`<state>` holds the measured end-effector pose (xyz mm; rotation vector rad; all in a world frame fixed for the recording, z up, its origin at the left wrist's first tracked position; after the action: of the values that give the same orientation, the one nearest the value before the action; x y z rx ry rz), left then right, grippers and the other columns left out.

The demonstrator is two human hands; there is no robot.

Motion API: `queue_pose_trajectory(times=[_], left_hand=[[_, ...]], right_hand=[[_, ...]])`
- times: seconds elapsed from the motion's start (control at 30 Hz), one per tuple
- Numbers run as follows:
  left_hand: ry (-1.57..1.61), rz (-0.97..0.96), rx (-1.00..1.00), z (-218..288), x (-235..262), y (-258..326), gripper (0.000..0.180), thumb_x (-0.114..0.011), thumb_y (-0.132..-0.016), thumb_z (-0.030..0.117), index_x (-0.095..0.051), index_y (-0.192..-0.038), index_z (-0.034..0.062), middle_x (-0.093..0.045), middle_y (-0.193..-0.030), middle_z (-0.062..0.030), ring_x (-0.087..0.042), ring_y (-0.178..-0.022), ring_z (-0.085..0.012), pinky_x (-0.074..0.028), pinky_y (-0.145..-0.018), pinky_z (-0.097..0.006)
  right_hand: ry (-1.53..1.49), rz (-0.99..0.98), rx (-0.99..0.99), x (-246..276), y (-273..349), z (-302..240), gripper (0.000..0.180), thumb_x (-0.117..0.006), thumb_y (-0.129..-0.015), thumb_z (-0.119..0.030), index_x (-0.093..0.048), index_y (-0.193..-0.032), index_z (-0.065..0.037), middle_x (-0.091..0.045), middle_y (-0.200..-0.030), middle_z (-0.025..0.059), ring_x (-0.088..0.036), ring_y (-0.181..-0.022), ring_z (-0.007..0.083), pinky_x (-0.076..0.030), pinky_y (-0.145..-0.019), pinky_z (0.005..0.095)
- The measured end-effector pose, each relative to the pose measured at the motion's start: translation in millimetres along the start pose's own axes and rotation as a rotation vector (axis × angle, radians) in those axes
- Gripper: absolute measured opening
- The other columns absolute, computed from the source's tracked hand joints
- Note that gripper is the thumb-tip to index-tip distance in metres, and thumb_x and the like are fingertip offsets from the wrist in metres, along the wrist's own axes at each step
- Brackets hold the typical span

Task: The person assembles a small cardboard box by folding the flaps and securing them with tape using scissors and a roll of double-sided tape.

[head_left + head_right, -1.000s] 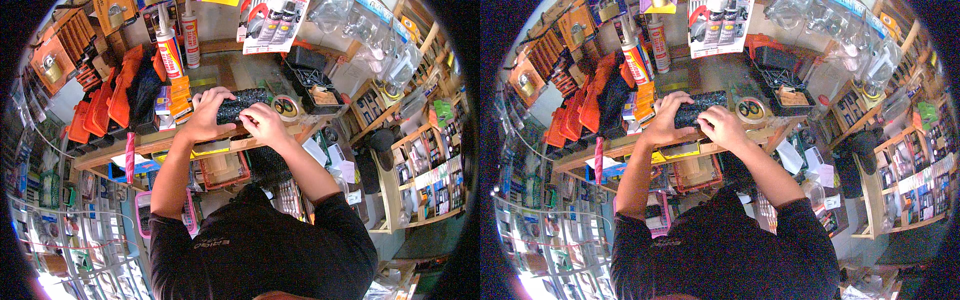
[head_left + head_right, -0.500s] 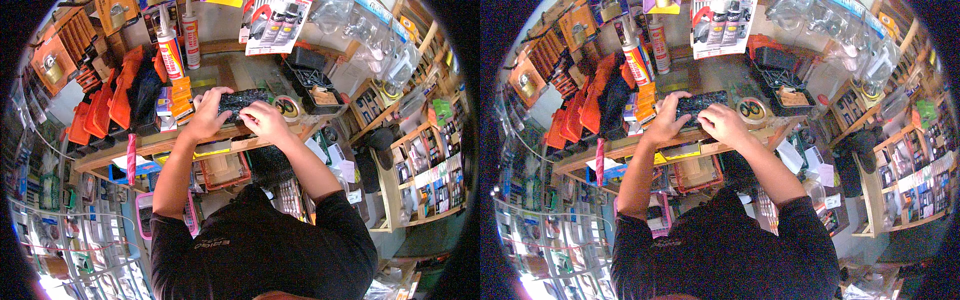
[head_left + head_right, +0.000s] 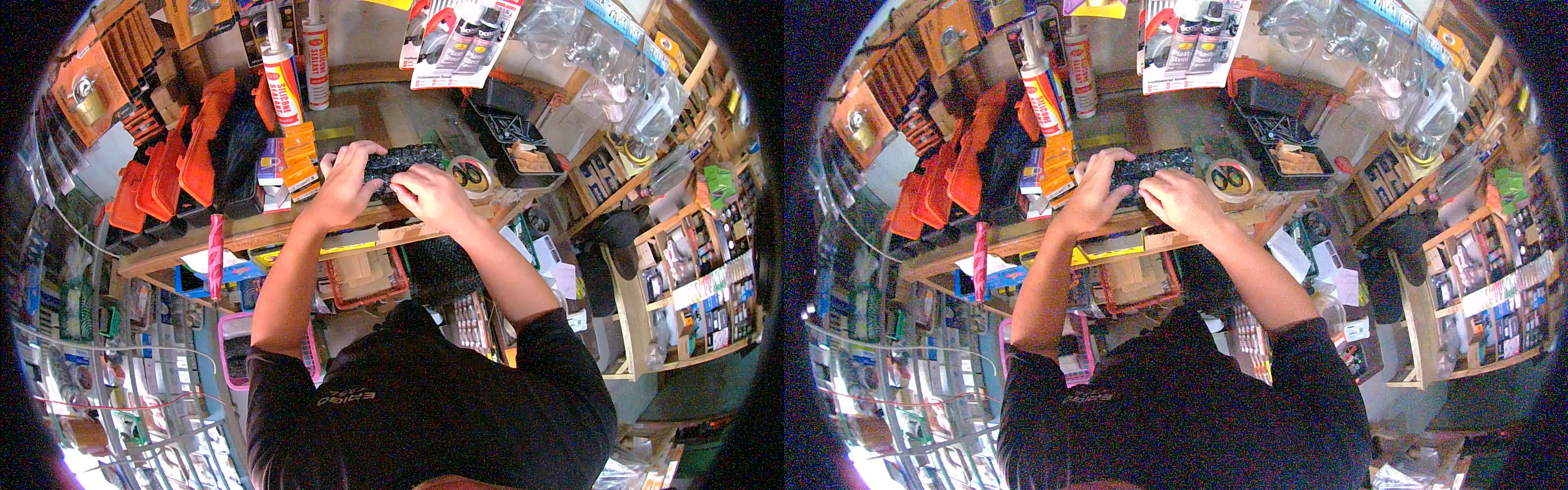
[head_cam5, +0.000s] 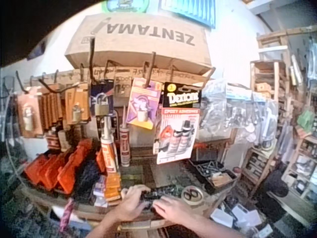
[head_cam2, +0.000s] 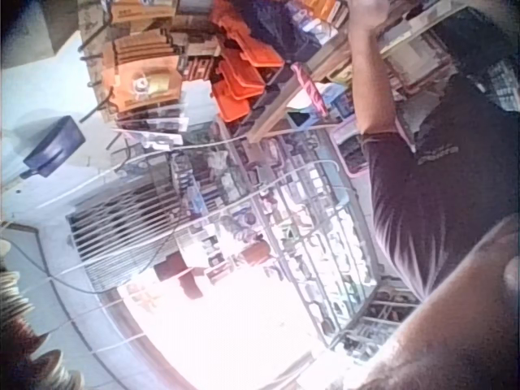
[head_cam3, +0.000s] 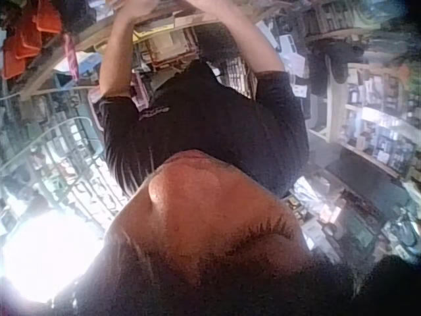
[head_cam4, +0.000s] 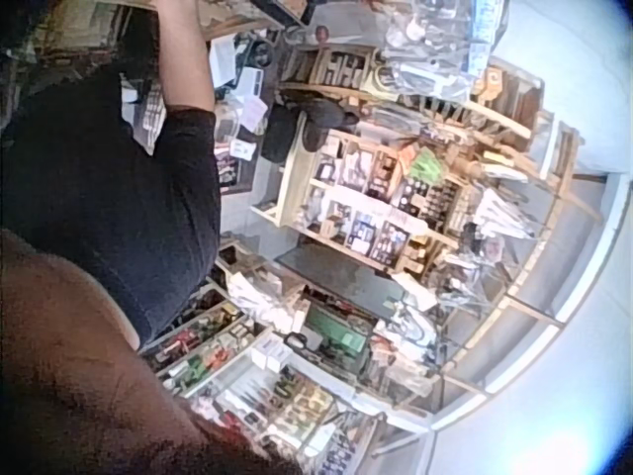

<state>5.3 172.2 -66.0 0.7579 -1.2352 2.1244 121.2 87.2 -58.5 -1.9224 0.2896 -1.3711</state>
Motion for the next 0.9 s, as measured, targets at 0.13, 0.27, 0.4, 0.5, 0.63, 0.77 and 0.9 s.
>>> queue_pose_trajectory(times=[0.13,0.27,0.4,0.5,0.63,0.77,0.9], left_hand=[[0.004,0.016,-0.012,1.5,1.4,0.9,0.051,-0.067,-0.075,0.008,-0.044,-0.121,0.0108,-0.049,-0.119,-0.0092,-0.043,-0.115,-0.0274,-0.025,-0.097,-0.041],[0.021,0.028,-0.044,0.5,-0.4,1.6,0.05,-0.066,-0.074,0.007,-0.044,-0.119,0.0102,-0.049,-0.118,-0.01,-0.043,-0.114,-0.0281,-0.025,-0.095,-0.044],[0.037,0.017,-0.036,0.8,0.2,1.3,0.05,-0.067,-0.073,0.007,-0.043,-0.118,0.0098,-0.049,-0.117,-0.0107,-0.043,-0.113,-0.0285,-0.024,-0.094,-0.046],[0.023,0.028,-0.026,-1.5,-1.2,2.6,0.052,-0.067,-0.073,0.008,-0.042,-0.119,0.0098,-0.048,-0.116,-0.0109,-0.043,-0.114,-0.0288,-0.024,-0.094,-0.046],[0.014,0.04,-0.03,-1.7,-1.5,2.8,0.053,-0.067,-0.074,0.008,-0.041,-0.119,0.0097,-0.048,-0.117,-0.0109,-0.043,-0.114,-0.029,-0.024,-0.093,-0.046],[0.011,0.043,-0.022,-1.5,-0.8,2.7,0.052,-0.067,-0.074,0.008,-0.041,-0.12,0.0096,-0.048,-0.117,-0.011,-0.043,-0.114,-0.0292,-0.025,-0.093,-0.047],[-0.004,0.002,0.011,-3.6,-4.0,1.4,0.057,-0.069,-0.074,0.01,-0.04,-0.123,0.0102,-0.049,-0.121,-0.0107,-0.042,-0.118,-0.0283,-0.023,-0.098,-0.045]], right_hand=[[0.02,0.004,-0.02,-1.1,0.2,-0.3,0.012,-0.067,-0.079,-0.013,-0.062,-0.086,-0.005,-0.057,-0.074,0.0108,-0.058,-0.068,0.0288,-0.047,-0.061,0.0383],[0.003,0.074,-0.095,-3.2,1.0,3.6,0.014,-0.068,-0.077,-0.013,-0.062,-0.086,-0.005,-0.057,-0.072,0.0107,-0.058,-0.065,0.0274,-0.047,-0.058,0.0365],[-0.097,0.093,-0.267,-3.7,-0.5,9.1,0.016,-0.07,-0.076,-0.012,-0.061,-0.086,-0.004,-0.056,-0.068,0.0094,-0.057,-0.058,0.0225,-0.046,-0.054,0.033],[-0.113,0.117,-0.35,-6.0,-2.2,11.4,0.017,-0.071,-0.075,-0.011,-0.061,-0.086,-0.004,-0.056,-0.065,0.0086,-0.055,-0.054,0.0196,-0.044,-0.051,0.0314],[-0.101,0.164,-0.388,-6.3,-3.7,10.2,0.017,-0.072,-0.073,-0.01,-0.06,-0.084,-0.003,-0.054,-0.061,0.0083,-0.053,-0.05,0.0186,-0.043,-0.048,0.031],[-0.143,0.115,-0.515,-7.7,-4.6,13.5,0.015,-0.07,-0.076,-0.015,-0.059,-0.081,-0.005,-0.059,-0.067,0.0106,-0.06,-0.058,0.025,-0.047,-0.054,0.0363],[-0.184,0.144,-0.527,-10.4,-3.3,22.3,0.014,-0.07,-0.076,-0.014,-0.06,-0.079,-0.005,-0.06,-0.065,0.01,-0.058,-0.054,0.0217,-0.045,-0.05,0.0339]])
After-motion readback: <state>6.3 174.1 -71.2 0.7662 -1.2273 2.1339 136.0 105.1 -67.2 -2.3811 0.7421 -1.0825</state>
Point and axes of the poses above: each hand's wrist, its own y-axis away from the middle knuckle, its own x-axis out of the back of the hand, z = x × y, the point moved 6 cm from there along -y, towards the middle knuckle
